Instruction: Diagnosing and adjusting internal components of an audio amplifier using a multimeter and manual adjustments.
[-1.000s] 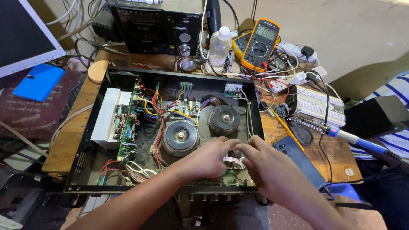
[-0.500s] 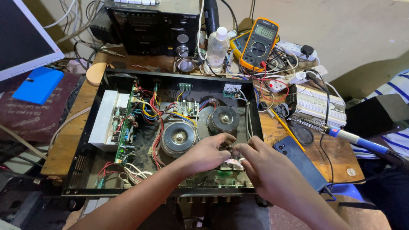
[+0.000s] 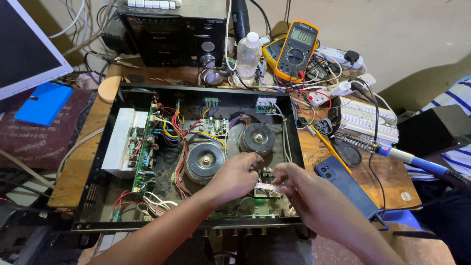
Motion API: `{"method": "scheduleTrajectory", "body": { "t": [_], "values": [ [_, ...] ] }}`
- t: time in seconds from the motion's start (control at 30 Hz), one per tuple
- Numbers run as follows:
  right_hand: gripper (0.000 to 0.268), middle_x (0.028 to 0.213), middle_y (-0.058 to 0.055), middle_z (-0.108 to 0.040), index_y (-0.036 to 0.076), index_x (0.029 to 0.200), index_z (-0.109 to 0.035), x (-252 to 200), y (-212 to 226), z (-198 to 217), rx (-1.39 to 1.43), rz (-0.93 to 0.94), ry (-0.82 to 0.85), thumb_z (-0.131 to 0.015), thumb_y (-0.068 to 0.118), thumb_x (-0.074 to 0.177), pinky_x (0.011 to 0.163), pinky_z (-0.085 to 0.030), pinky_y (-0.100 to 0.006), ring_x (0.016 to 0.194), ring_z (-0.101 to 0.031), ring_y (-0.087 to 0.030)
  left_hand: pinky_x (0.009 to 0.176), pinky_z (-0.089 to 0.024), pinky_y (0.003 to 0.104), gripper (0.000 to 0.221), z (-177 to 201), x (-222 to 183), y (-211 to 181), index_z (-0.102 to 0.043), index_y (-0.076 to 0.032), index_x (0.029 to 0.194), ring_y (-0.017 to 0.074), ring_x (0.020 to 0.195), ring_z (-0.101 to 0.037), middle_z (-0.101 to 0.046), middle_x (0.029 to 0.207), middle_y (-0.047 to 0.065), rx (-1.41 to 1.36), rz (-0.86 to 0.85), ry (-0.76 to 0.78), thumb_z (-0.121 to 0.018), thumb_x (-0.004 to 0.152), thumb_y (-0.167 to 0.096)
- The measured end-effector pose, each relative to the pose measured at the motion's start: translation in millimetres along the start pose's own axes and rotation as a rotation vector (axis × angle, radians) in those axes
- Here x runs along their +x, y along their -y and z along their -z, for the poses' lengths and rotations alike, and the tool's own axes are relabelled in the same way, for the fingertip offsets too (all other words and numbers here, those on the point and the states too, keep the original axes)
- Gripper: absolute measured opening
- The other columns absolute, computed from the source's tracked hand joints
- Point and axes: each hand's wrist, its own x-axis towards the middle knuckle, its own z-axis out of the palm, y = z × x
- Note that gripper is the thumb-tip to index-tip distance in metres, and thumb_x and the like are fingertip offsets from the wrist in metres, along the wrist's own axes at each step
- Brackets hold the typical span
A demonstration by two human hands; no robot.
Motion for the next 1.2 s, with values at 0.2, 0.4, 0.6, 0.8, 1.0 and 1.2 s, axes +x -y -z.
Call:
{"method": "scheduleTrajectory", "body": {
  "t": [0.2, 0.4, 0.6, 0.8, 1.0, 1.2],
  "values": [
    [0.015, 0.091, 0.005, -0.082, 0.022, 0.113, -0.059, -1.1, 3.1, -16.4, 0.093, -0.072, -0.132, -0.066, 0.031, 0.103, 0.07, -0.053, -0.035, 0.075, -0.077, -0.023, 0.09, -0.054, 0.046, 0.048, -22.6, 27.6, 38.5, -0.074, -0.01, 0.122, 0.0363, 0.111, -0.071, -0.076, 0.121, 0.016, 0.184, -0.17, -0.088, -0.051, 0.08, -0.011],
    [0.024, 0.104, 0.003, -0.081, 0.02, 0.111, -0.064, -4.1, 1.7, -18.9, 0.281, -0.171, -0.125, -0.063, 0.013, 0.088, 0.087, -0.057, -0.03, 0.097, -0.079, -0.015, 0.078, -0.053, 0.046, 0.042, -13.1, 15.9, 30.7, -0.073, -0.008, 0.112, 0.0355, 0.096, -0.073, -0.079, 0.109, 0.017, 0.166, -0.161, -0.037, -0.049, 0.078, -0.007],
    [0.038, 0.092, 0.003, -0.083, 0.027, 0.113, -0.062, -4.6, -4.8, -26.9, -0.061, -0.281, -0.241, -0.077, 0.055, 0.092, 0.073, -0.054, -0.042, 0.085, -0.076, -0.026, 0.081, -0.053, 0.047, 0.034, -16.8, 20.1, 29.5, -0.071, -0.008, 0.108, 0.0351, 0.098, -0.071, -0.077, 0.109, 0.016, 0.174, -0.189, -0.032, -0.05, 0.082, -0.009],
    [0.022, 0.118, 0.004, -0.082, 0.023, 0.125, -0.063, -4.2, 0.4, -9.5, 0.161, -0.021, -0.052, -0.062, 0.027, 0.103, 0.091, -0.056, -0.034, 0.106, -0.081, -0.019, 0.089, -0.054, 0.045, 0.044, -18.6, 26.5, 37.3, -0.074, -0.008, 0.121, 0.0353, 0.108, -0.072, -0.078, 0.12, 0.016, 0.168, -0.194, -0.035, -0.049, 0.084, -0.012],
    [0.02, 0.1, 0.014, -0.089, 0.027, 0.11, -0.069, -3.1, -0.8, -24.6, 0.151, -0.181, -0.236, -0.076, 0.039, 0.096, 0.071, -0.058, -0.03, 0.084, -0.084, -0.01, 0.078, -0.05, 0.047, 0.026, -14.7, 18.0, 20.8, -0.068, -0.007, 0.107, 0.0331, 0.094, -0.068, -0.074, 0.106, 0.016, 0.182, -0.137, -0.006, -0.049, 0.09, -0.01],
    [0.033, 0.124, 0.003, -0.082, 0.022, 0.13, -0.063, -6.2, -2.4, -16.7, 0.251, -0.01, -0.088, -0.055, 0.013, 0.099, 0.093, -0.061, -0.031, 0.109, -0.084, -0.017, 0.092, -0.053, 0.046, 0.041, -12.6, 19.0, 26.7, -0.072, -0.006, 0.122, 0.0342, 0.111, -0.07, -0.075, 0.123, 0.017, 0.159, -0.182, -0.013, -0.048, 0.09, -0.013]
  ]
}}
